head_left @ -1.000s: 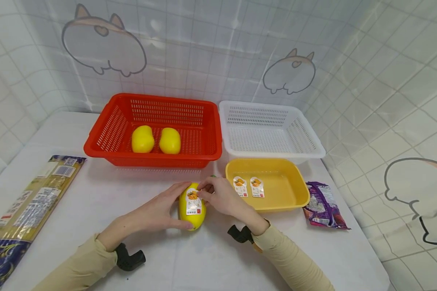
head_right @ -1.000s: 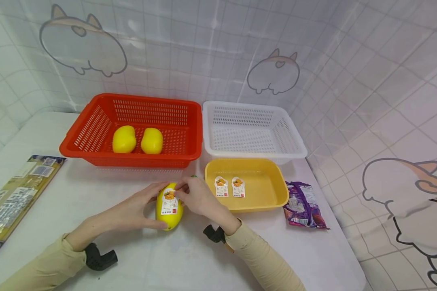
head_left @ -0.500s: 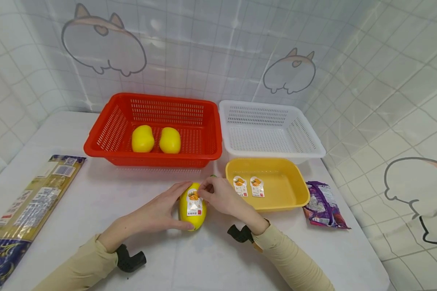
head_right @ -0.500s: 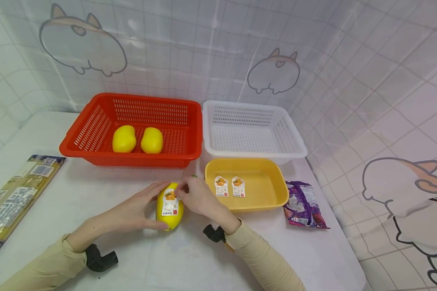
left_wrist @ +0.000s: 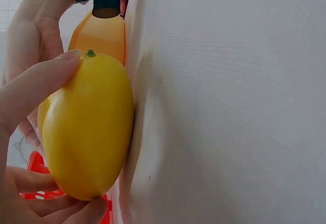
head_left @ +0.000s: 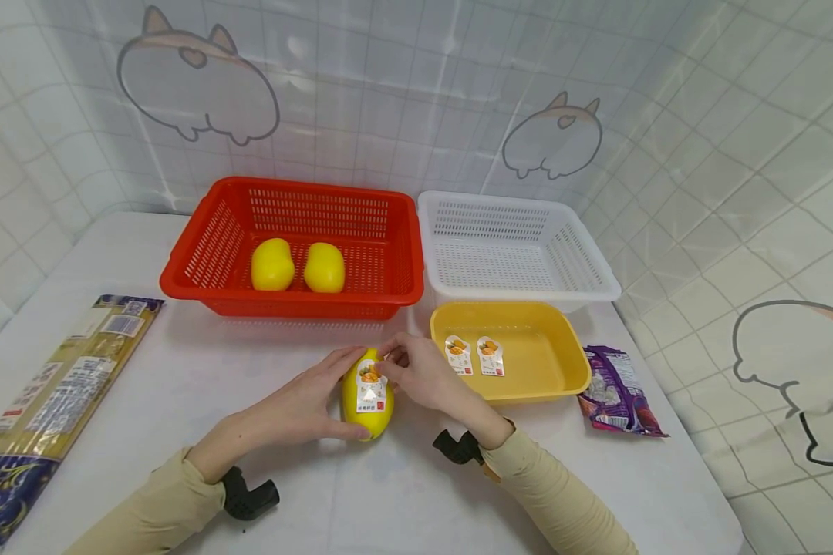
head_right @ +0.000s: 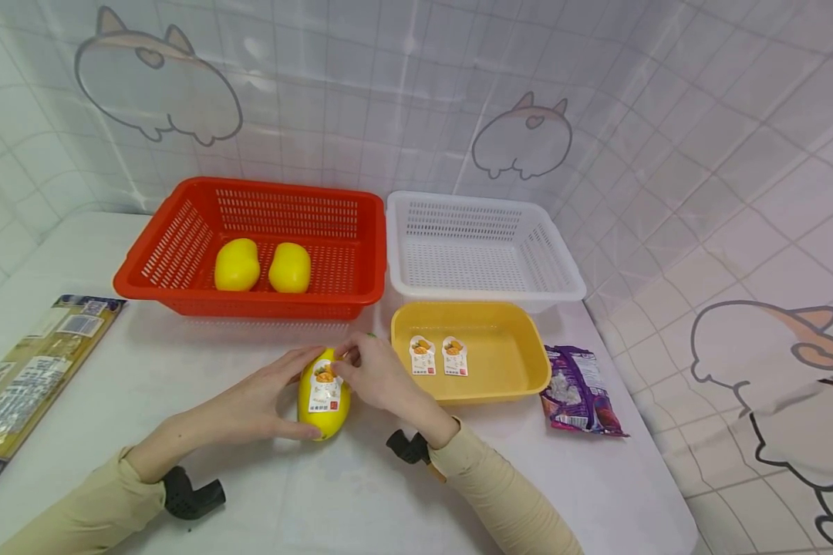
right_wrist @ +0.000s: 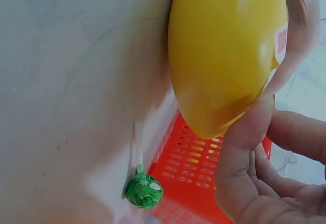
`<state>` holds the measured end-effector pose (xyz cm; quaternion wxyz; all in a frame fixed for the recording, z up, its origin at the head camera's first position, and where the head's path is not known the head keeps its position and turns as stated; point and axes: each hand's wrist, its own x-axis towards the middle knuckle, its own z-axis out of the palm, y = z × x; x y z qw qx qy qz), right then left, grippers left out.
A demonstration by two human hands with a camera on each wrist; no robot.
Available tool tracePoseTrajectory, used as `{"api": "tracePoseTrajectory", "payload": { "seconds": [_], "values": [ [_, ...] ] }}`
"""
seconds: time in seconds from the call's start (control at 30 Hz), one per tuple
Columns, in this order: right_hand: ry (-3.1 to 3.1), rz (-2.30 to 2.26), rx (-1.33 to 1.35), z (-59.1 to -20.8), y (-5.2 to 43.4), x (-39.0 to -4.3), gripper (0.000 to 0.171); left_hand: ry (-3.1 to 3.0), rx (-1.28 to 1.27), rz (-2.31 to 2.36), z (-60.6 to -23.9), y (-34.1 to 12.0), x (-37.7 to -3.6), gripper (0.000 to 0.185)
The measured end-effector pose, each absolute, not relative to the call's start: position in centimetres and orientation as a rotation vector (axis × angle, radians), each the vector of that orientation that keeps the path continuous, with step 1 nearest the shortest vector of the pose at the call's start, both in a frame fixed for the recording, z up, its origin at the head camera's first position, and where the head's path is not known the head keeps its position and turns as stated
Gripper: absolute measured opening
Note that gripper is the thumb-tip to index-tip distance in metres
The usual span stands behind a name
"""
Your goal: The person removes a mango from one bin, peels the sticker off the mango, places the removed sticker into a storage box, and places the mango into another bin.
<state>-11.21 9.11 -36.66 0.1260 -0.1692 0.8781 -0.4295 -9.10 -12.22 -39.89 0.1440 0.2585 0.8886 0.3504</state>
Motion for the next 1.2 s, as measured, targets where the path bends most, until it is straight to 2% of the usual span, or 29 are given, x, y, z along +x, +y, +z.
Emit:
{"api": "tracePoseTrajectory", "payload": {
  "seconds": [0.27, 0.57, 1.2],
  "values": [
    [2.545, -1.276, -0.488, -36.51, 9.06, -11.33, 0.019, 2.563, 0.731, 0.992, -39.75, -12.19, -9.04, 0.116],
    [2.536, -1.225, -0.482, -36.45, 9.41, -11.53, 0.010, 2.574, 0.747, 0.999, -39.79, -12.12, -8.98, 0.115],
    [2.608, -1.195, -0.554, -36.50, 9.28, -11.07, 0.011, 2.562, 0.725, 0.985, -39.82, -12.07, -8.88, 0.117]
  ]
}}
